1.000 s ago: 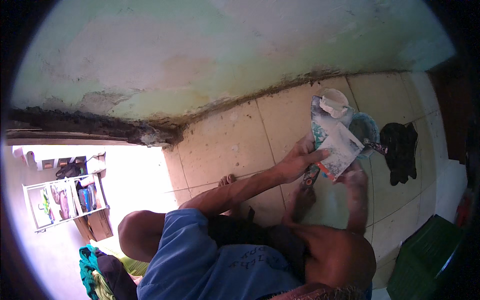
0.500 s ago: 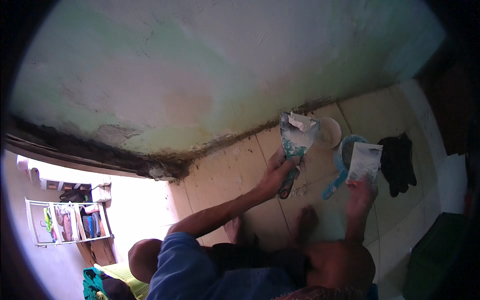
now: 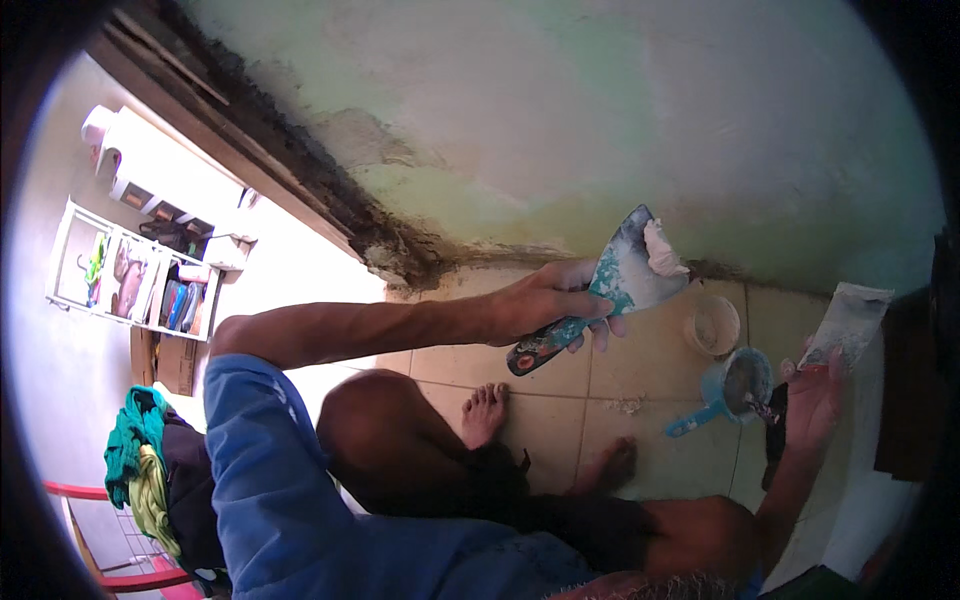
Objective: The person applies a white substance to a wall using a putty knife and a smaller spreading tool.
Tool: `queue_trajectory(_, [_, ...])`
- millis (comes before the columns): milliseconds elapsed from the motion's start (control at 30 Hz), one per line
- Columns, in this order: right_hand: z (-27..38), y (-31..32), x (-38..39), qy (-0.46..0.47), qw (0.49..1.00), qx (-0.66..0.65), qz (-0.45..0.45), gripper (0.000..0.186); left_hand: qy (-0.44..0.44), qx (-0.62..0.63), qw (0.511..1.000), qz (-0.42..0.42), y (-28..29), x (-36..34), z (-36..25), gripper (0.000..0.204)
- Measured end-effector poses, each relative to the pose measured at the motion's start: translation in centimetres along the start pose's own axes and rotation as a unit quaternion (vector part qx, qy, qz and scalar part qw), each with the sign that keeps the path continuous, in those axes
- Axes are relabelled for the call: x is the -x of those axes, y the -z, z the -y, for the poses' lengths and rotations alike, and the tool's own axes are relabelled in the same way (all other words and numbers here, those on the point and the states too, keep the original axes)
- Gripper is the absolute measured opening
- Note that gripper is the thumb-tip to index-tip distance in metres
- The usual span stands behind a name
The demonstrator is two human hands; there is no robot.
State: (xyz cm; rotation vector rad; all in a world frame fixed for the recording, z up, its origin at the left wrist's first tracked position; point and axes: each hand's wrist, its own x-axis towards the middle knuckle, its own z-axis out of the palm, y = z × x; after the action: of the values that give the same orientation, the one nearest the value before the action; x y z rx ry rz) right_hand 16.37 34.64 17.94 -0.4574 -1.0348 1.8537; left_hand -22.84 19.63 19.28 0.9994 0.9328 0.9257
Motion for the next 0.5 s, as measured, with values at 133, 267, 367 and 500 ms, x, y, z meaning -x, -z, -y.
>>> queue_trajectory(133, [0.3,-3.8,-1.5,0.041,0.971,0.216,-0.089,0.027,-0.045,0.046,0.996,-0.063,2.3,1.4,2.9,0.034])
queue_trajectory(267, [0.5,-12.3,-4.7,0.02,0.847,0.531,-0.007,0.024,-0.069,0.18,0.975,-0.107,2.5,3.2,5.6,0.033])
queue_trajectory(367, [-1.0,-17.9,-7.0,0.185,0.653,0.709,0.191,0.024,-0.114,0.227,0.956,-0.144,1.9,2.8,6.6,0.033])
queue_trajectory(500, [-5.1,-19.2,-9.1,0.279,0.571,0.699,0.329,0.033,-0.115,0.247,0.951,-0.149,2.3,2.7,7.5,0.032])
